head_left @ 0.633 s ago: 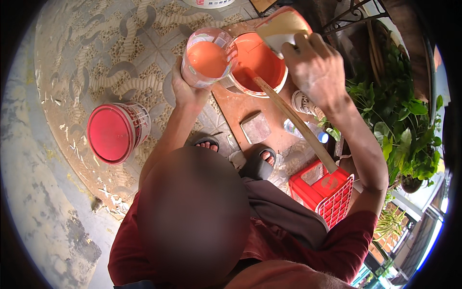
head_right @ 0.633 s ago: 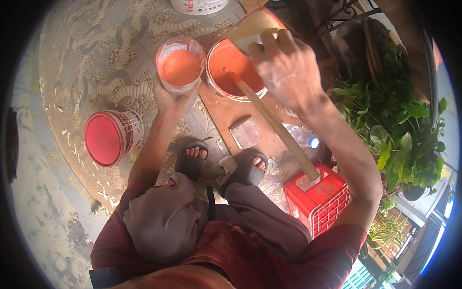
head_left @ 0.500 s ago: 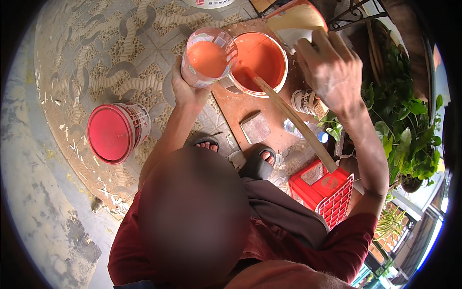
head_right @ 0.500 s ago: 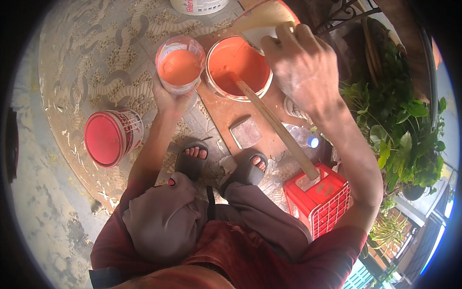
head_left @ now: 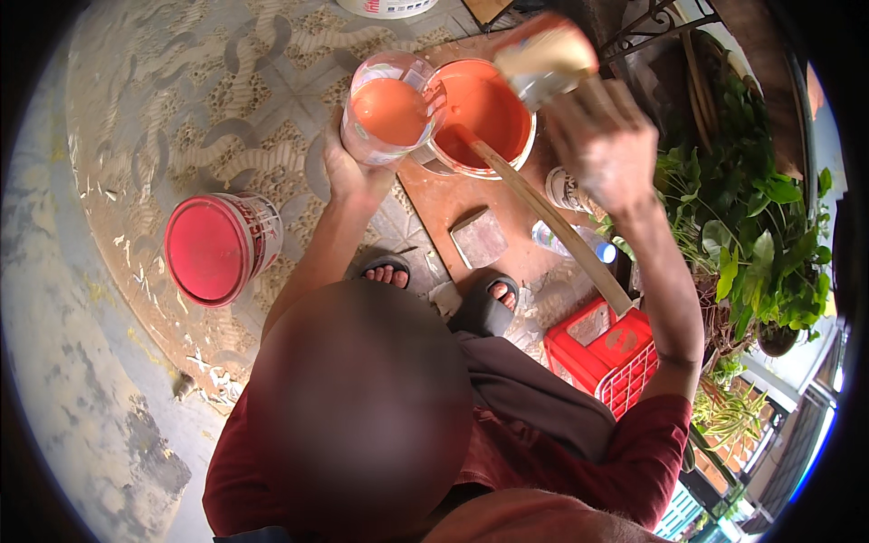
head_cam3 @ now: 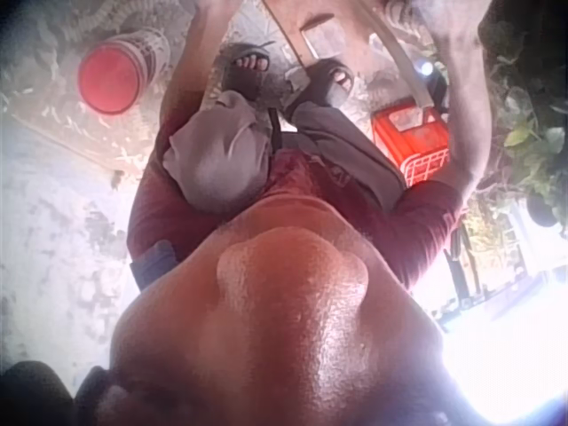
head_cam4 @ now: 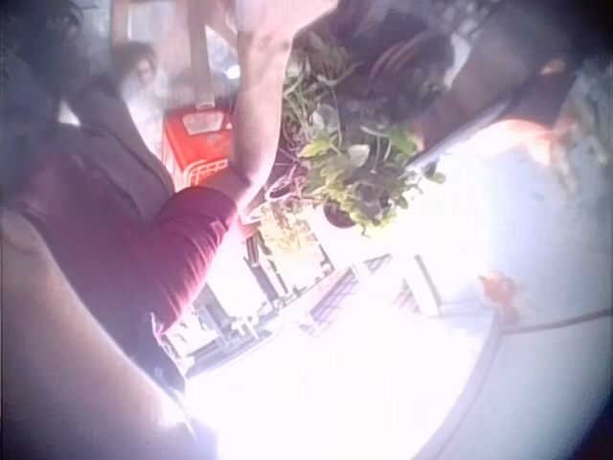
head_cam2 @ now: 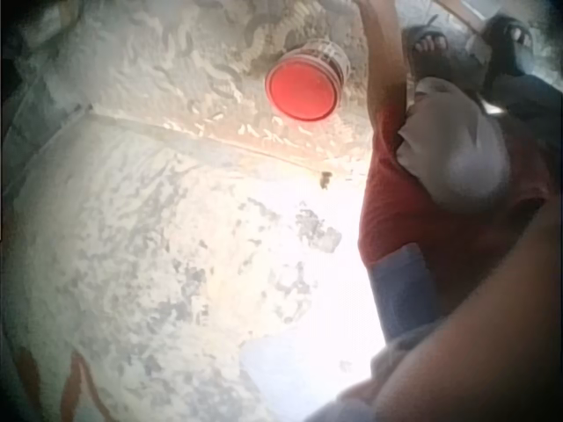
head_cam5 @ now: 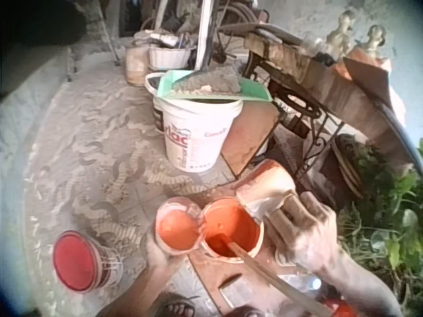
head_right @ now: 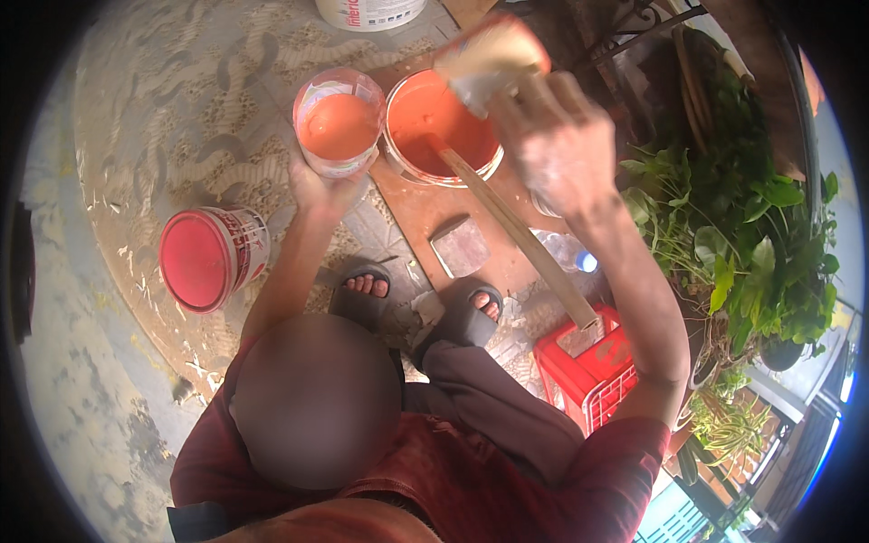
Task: The person stirs orange paint in a bucket using a wooden stick, then pours the paint into a plastic container. They walk to an outdoor area and rinse the paintbrush under a hose before returning to the work area.
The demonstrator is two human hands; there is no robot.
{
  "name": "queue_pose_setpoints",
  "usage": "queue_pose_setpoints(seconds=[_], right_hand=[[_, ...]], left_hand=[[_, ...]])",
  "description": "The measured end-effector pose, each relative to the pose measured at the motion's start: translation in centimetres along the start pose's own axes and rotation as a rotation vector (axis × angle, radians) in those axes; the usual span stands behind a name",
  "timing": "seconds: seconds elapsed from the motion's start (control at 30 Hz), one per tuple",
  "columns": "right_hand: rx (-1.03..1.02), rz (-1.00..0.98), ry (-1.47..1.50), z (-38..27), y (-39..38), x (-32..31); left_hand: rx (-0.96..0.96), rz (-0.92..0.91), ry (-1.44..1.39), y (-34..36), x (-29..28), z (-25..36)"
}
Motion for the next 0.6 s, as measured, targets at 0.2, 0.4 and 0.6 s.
queue_pose_setpoints(seconds=[0.2, 0.4, 0.6], right_hand=[[-0.044, -0.225, 0.076, 0.0, -2.9, 6.9], [-0.068, -0.172, 0.088, -0.3, -3.9, 7.6], [-0.018, -0.213, 0.126, -0.8, -4.0, 7.7]], left_hand=[[0.009, -0.028, 0.034, -0.7, 0.6, 0.2], [-0.016, -0.035, 0.002, -0.7, 0.4, -0.2], [-0.001, -0.03, 0.012, -0.8, 0.2, -0.3]])
Point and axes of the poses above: each hand's wrist, its own y-axis towards the middle knuckle, its own x-axis out of the palm, z = x × y, the point moved 3 cm from there along y, towards the middle knuckle, and after that the axes turned 7 degrees about -z, right-handed, at the moved point
